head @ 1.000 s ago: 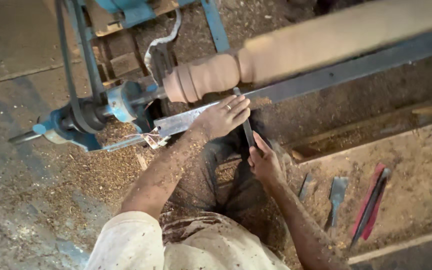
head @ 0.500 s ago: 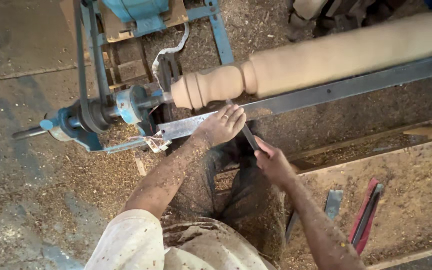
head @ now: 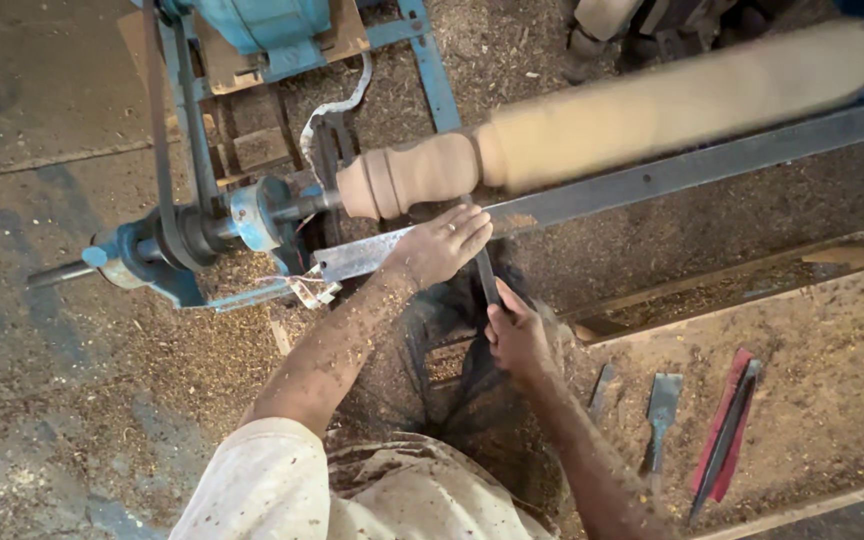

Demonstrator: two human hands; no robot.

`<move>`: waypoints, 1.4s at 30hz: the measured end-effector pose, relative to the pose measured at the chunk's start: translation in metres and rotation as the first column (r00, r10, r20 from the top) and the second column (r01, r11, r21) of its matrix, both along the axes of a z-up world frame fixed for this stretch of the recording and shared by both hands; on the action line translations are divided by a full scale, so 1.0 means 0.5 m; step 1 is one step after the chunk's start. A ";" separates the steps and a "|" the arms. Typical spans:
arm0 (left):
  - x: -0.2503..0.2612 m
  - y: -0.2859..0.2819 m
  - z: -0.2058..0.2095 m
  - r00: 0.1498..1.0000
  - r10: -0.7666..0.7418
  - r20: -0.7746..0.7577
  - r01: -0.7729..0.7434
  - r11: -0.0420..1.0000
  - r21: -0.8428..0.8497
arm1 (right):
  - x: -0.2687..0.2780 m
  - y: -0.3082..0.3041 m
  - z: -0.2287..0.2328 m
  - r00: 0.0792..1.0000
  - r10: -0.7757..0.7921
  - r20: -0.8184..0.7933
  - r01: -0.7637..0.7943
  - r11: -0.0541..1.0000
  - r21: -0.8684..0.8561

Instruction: The person uses a chisel to shape a piece of wood spinning on a lathe. They hold the tool against the rotating wood to carve a decorative profile, creating wood shavings.

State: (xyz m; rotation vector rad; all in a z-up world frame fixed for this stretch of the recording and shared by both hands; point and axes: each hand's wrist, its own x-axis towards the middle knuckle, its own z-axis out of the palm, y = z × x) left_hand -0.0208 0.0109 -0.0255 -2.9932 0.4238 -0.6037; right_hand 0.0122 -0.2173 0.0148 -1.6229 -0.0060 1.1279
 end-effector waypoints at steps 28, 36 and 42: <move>-0.028 0.003 -0.034 0.997 0.070 0.025 -0.069 0.997 -0.028 | -0.009 0.010 0.019 0.998 0.058 -0.008 -0.058 0.998 -0.017; -0.032 0.005 -0.026 0.995 0.070 0.067 -0.070 0.998 0.004 | 0.012 0.011 0.034 0.986 0.141 0.085 -0.136 0.989 -0.058; -0.028 0.001 -0.042 0.993 0.093 0.067 -0.095 0.995 0.029 | 0.032 0.016 0.051 0.978 0.203 0.042 -0.198 0.975 -0.100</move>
